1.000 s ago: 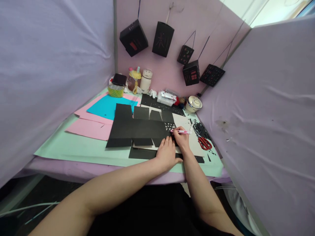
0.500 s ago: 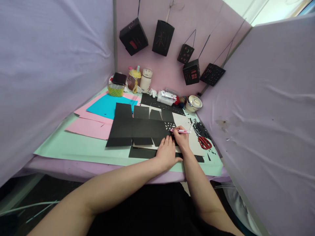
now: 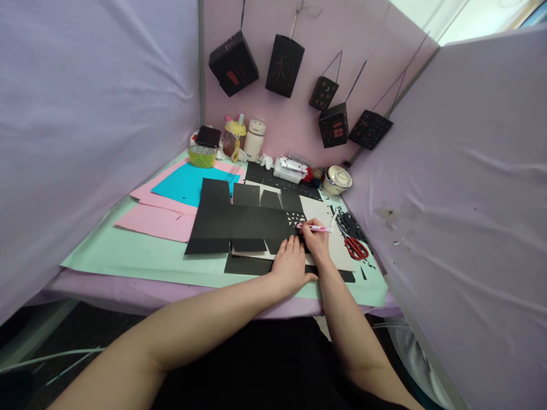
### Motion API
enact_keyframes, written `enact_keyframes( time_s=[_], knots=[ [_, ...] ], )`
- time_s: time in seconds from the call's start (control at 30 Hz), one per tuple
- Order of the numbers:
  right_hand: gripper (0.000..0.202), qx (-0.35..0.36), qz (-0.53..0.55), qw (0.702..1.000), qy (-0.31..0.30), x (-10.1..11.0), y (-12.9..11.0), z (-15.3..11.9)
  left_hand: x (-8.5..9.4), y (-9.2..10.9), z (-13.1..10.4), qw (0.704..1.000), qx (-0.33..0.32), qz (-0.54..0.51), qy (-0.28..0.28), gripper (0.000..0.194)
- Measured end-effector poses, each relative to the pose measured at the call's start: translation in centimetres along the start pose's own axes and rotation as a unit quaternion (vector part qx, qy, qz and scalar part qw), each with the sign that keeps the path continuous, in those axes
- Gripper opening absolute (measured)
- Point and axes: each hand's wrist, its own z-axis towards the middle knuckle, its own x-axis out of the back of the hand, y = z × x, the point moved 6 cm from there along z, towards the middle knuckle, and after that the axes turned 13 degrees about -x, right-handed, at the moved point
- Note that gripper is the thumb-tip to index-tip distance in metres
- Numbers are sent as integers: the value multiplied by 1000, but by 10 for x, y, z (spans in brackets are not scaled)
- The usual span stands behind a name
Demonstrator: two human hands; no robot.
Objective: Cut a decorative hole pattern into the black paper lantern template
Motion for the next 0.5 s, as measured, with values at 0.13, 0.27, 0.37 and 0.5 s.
enact_keyframes(
  time_s=[0.13, 0.27, 0.37, 0.5],
  knots=[
    [12, -2, 2, 1000, 0, 0, 1, 0, -1, 0, 0, 1000, 1, 1, 2, 94],
    [13, -5, 1, 1000, 3, -1, 3, 2, -2, 0, 1, 1000, -1, 1, 1, 94],
    [14, 14, -13, 1000, 11, -1, 1, 2, -2, -1, 1, 1000, 0, 1, 4, 94],
    [14, 46, -46, 998, 12, -4, -6, -2, -2, 0, 1, 1000, -1, -2, 7, 96]
  ],
)
